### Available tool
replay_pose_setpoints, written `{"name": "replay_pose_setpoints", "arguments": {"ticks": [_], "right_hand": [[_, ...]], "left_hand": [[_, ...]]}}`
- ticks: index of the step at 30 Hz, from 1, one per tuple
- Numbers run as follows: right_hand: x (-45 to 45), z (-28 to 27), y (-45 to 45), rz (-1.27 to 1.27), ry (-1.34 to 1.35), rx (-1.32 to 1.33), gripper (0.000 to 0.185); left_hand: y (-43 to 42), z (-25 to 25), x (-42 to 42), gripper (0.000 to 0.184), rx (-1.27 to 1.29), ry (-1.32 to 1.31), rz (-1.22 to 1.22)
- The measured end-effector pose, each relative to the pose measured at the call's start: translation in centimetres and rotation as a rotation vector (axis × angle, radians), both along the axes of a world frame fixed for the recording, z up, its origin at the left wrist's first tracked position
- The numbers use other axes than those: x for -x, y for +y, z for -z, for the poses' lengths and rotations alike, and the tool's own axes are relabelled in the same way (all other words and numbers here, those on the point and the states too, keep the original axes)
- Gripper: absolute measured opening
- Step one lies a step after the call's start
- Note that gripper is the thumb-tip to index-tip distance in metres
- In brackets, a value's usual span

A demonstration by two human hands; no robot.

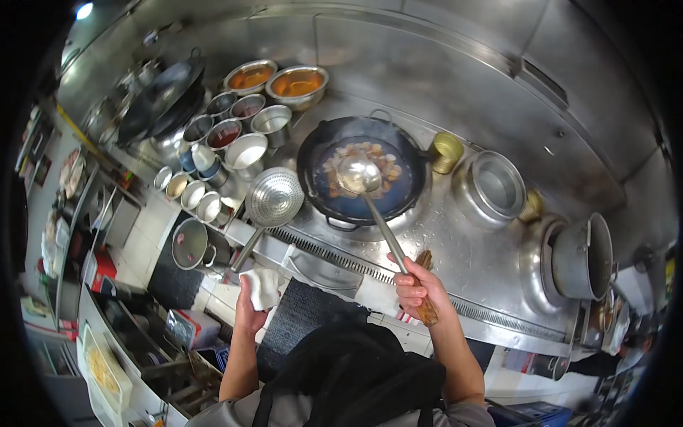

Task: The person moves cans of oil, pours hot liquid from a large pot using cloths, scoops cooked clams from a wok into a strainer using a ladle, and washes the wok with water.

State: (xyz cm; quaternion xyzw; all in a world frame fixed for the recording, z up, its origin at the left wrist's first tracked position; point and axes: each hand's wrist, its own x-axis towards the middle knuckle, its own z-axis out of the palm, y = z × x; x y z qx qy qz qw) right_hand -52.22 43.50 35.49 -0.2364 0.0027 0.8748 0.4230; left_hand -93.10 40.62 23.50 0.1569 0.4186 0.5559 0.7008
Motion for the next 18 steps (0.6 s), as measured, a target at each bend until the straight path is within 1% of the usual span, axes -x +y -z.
{"name": "replay_pose_setpoints", "arguments": {"ticks": [3,4,7,9,11,12,15,16,18], "right_hand": [[-3.6,-2.8,-3.0,0.091,-0.172,-0.038,0.044],[-4.6,-4.0,-4.0,0.134,-0.223,-0.016,0.043],[-7.8,-4.4,-7.0,0.260,-0.359,-0.025,0.040],[-9.1,-4.5,-8.2,0.305,-0.527,-0.022,0.027],[-10.8,-2.7,-8.9,0.319,-0.686,-0.004,0.020],[-11.7,-1.3,-9.1,0.332,-0.728,0.002,0.022],[-14.0,3.7,-9.8,0.372,-0.814,0.079,0.024],[-14.8,5.8,-10.2,0.388,-0.830,0.122,0.025],[-14.9,7.0,-11.2,0.343,-0.982,0.135,0.026]], "left_hand": [[2.3,-1.2,-2.1,0.062,-0.054,0.052,0.077],[3.2,-1.3,-3.1,0.061,-0.023,0.068,0.070],[6.1,-1.8,-5.8,0.060,0.019,0.072,0.132],[8.3,0.2,-6.8,0.060,0.084,0.125,0.153],[10.2,0.8,-8.7,0.060,0.128,0.179,0.161],[11.0,1.7,-9.0,0.062,0.085,0.177,0.194],[14.1,5.4,-10.0,0.066,0.121,0.148,0.148],[14.9,6.3,-10.1,0.066,0.112,0.132,0.165],[16.0,6.8,-10.6,0.068,0.121,0.106,0.184]]}}
